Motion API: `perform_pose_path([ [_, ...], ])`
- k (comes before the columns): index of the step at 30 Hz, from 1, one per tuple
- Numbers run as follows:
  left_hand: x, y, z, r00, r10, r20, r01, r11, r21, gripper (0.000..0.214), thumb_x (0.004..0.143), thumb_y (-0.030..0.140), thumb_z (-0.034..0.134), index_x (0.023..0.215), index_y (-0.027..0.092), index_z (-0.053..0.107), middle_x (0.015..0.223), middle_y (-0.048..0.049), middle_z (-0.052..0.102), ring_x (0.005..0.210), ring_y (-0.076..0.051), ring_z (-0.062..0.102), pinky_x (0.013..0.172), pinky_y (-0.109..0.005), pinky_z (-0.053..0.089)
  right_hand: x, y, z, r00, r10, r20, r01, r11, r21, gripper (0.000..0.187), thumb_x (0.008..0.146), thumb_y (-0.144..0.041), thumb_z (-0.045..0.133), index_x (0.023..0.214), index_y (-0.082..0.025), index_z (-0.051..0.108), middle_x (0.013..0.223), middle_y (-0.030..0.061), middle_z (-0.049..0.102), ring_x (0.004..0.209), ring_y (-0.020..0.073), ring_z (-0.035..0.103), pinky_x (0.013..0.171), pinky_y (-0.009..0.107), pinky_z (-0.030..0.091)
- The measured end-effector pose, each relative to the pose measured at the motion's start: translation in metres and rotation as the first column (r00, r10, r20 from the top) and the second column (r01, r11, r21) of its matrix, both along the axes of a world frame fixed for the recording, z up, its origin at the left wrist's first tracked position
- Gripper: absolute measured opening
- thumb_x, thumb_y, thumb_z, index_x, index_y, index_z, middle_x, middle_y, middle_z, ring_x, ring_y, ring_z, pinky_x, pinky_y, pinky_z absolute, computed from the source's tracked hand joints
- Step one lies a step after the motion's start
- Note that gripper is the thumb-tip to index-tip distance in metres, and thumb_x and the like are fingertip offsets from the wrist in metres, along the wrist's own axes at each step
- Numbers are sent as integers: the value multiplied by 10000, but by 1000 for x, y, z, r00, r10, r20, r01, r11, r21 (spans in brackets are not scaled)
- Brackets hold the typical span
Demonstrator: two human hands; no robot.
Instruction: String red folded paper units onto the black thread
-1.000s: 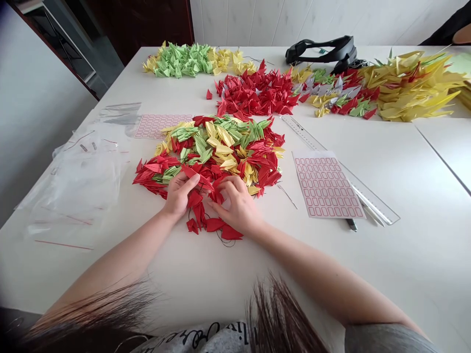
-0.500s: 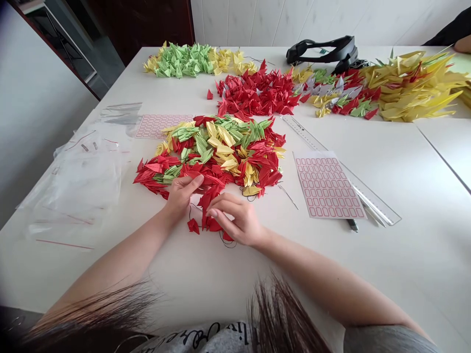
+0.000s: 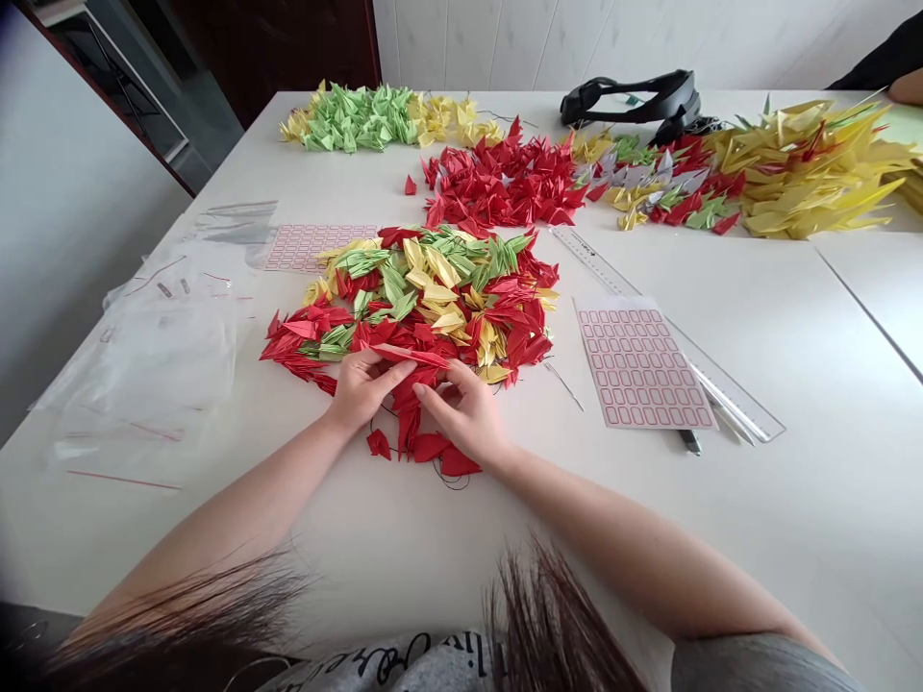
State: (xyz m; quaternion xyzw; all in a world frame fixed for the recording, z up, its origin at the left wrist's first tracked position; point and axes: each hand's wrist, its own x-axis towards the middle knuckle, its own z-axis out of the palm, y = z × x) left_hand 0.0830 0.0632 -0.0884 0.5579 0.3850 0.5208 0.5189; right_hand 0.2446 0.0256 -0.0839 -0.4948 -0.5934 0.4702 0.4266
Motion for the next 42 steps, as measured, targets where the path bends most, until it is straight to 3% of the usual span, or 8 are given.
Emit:
perform_pose_path([
  [11, -6, 8, -12, 970, 89, 228, -31, 969, -244, 282, 730, 421, 773, 817, 175, 666, 694, -3, 671, 660, -122, 648, 620, -224, 568, 10, 7, -13, 963, -29, -269, 16, 999, -50, 289, 875, -398, 524, 679, -202, 442, 654, 14, 465, 626, 154, 444, 621, 302, 432],
  [14, -4, 6, -8, 975, 105, 197, -53, 965, -256, 286, 723, 417, 783, 803, 170, 661, 695, -9, 678, 677, -138, 665, 654, -253, 580, 11, 2, -2, 992, 40, -121, -21, 987, 158, 276, 911, -405, 512, 722, -204, 498, 742, 42, 530, 709, 180, 514, 684, 340, 463],
  [17, -3, 4, -4, 975, 77, 209, -15, 958, -286, 298, 712, 414, 799, 808, 167, 663, 715, -21, 694, 710, -162, 687, 693, -290, 589, 12, -4, 10, 978, 120, 169, -185, 874, 449, 184, 910, -335, 538, 785, -209, 590, 1010, 101, 580, 976, 238, 569, 873, 422, 469],
  [20, -4, 5, -4, 967, 42, 252, 33, 957, -287, 299, 706, 410, 809, 815, 167, 673, 753, -27, 711, 728, -170, 697, 722, -306, 591, 8, -5, 8, 970, -23, 243, -113, 839, 532, 90, 884, -266, 599, 817, -216, 567, 1048, 101, 552, 1024, 234, 564, 904, 436, 478],
  [23, -3, 5, -5, 966, -36, 257, 103, 963, -250, 305, 714, 424, 803, 812, 166, 671, 780, -35, 717, 727, -174, 696, 736, -317, 592, 2, -2, -3, 992, -106, 69, 72, 922, 380, 220, 851, -293, 673, 944, -228, 484, 1111, 95, 548, 1066, 218, 567, 912, 428, 509],
  [28, -2, 2, -4, 981, -104, 164, 137, 969, -207, 353, 748, 490, 751, 845, 173, 631, 809, -39, 710, 676, -164, 670, 663, -299, 579, -1, 5, -12, 985, 50, -168, -50, 999, 1, 399, 852, -345, 661, 1154, -231, 426, 1092, 81, 626, 1001, 188, 635, 879, 382, 541],
  [38, 0, 5, -8, 998, -23, 51, 25, 999, -42, 268, 813, 426, 709, 845, 185, 597, 768, -14, 615, 662, -125, 571, 618, -247, 499, 7, 7, 1, 985, 60, -159, -68, 997, -46, 250, 865, -297, 577, 1058, -209, 446, 784, 4, 637, 769, 155, 639, 713, 304, 512],
  [42, 0, 6, -7, 992, -17, 123, 32, 992, -126, 303, 778, 446, 742, 841, 185, 601, 754, -3, 630, 621, -116, 576, 618, -253, 510, 5, 5, 3, 983, 110, -144, -119, 991, -58, 256, 891, -320, 561, 1075, -205, 425, 716, -5, 641, 720, 155, 628, 712, 311, 507],
])
